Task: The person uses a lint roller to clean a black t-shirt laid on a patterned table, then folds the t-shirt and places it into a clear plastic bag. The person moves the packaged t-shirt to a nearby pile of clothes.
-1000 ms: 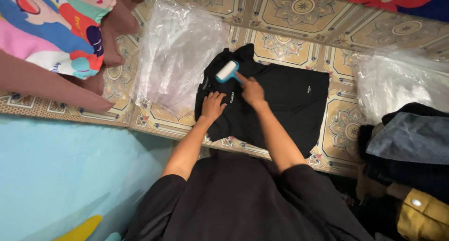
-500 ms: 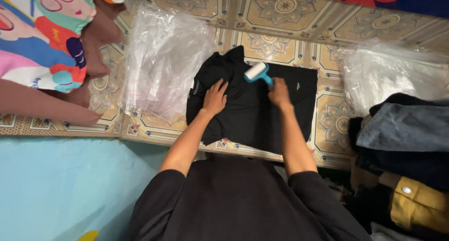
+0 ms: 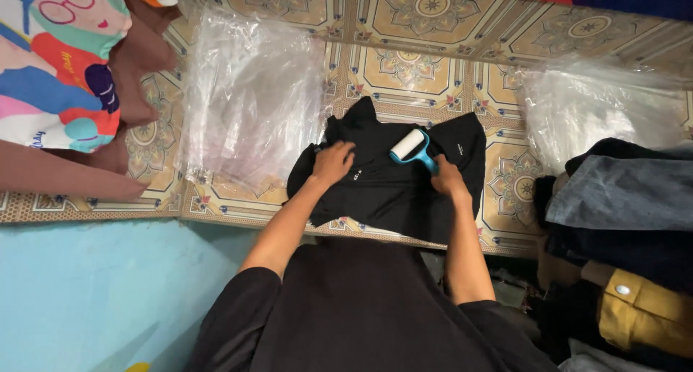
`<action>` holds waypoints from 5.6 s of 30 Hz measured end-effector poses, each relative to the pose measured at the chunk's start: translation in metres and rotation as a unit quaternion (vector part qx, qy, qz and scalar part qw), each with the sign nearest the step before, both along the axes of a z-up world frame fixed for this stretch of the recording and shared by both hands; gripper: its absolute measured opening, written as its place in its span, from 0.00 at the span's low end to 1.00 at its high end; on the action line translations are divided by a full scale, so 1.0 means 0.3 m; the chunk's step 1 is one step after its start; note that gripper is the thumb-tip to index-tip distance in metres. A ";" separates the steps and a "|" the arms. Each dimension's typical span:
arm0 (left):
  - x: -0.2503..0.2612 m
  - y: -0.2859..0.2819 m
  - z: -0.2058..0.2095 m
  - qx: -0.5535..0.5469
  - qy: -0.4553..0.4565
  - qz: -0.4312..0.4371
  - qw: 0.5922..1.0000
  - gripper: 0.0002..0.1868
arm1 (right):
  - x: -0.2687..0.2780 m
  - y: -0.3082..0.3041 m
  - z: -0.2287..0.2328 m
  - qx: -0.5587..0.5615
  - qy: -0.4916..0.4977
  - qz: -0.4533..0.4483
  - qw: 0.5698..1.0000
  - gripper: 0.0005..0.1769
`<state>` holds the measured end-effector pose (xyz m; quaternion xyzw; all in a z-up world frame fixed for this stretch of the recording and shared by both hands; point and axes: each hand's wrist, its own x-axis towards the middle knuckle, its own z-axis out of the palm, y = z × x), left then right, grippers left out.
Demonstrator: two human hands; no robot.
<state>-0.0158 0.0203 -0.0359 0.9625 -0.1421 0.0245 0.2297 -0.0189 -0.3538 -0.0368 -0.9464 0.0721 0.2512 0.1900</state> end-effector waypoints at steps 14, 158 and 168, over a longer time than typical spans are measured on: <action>0.227 0.028 -0.107 -0.098 0.294 0.227 0.923 0.47 | 0.051 0.471 -0.004 0.182 -0.271 0.030 0.945 0.26; 0.003 -0.045 -0.048 0.030 0.078 -0.025 0.996 0.28 | 0.008 0.230 -0.029 0.224 -0.344 -0.133 0.902 0.24; -0.105 -0.049 -0.012 0.016 0.088 0.003 0.996 0.13 | -0.064 0.100 -0.208 0.103 -0.432 -0.129 0.887 0.27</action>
